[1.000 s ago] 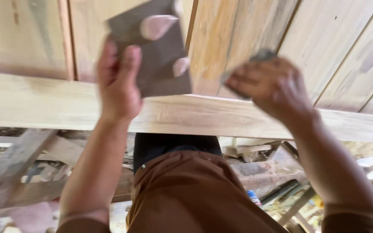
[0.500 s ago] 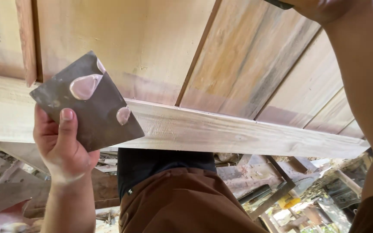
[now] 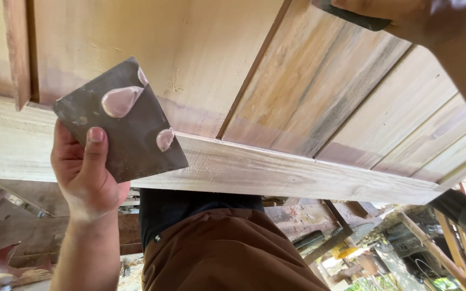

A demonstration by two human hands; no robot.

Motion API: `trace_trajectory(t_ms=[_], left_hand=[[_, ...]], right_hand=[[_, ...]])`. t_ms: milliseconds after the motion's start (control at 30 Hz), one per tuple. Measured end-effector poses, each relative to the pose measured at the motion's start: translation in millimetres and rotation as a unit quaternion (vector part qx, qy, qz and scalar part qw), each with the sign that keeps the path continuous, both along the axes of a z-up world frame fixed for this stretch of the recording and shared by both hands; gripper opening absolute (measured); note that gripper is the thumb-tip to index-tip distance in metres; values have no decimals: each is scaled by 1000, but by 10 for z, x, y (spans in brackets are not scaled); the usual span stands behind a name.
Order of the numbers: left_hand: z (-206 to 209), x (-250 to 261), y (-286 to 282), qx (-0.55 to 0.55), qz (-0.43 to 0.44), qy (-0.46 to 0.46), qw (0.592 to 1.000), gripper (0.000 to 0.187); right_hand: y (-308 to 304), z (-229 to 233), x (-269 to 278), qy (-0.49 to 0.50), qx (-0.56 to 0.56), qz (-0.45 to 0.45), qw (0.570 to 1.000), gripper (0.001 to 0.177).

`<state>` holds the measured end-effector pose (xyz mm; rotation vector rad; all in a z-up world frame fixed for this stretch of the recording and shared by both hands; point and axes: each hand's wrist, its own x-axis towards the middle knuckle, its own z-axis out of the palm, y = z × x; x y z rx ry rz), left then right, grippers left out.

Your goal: The person uses two putty knives to transfer pink wood filler onto a wooden surface and spreads it into a gap between planks. The person repeatedly scrapes filler from one knife to the other and applies it to the seam, smoothing the surface.

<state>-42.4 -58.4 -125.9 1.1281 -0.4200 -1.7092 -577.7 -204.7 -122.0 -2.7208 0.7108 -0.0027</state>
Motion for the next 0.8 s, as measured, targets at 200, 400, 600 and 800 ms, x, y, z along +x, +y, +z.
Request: trace_trajectory(t_ms=[200,400,600,800], left_hand=[[-23,-10,10,-2,-1,24,1000,25],[20,-1,18,14,-2,-10,1000,24],[-20,27,72,17,8,-34,999,25],[-69,67,123,16,14,-30,999,24]], right_hand=[[-109,220,59,241,-22,-76,967,42],[-252,210,312,107,-53,28,993,20],[-389,294,925,24,-120,97,988,12],[-310,578,939,61,-132,96,985,12]])
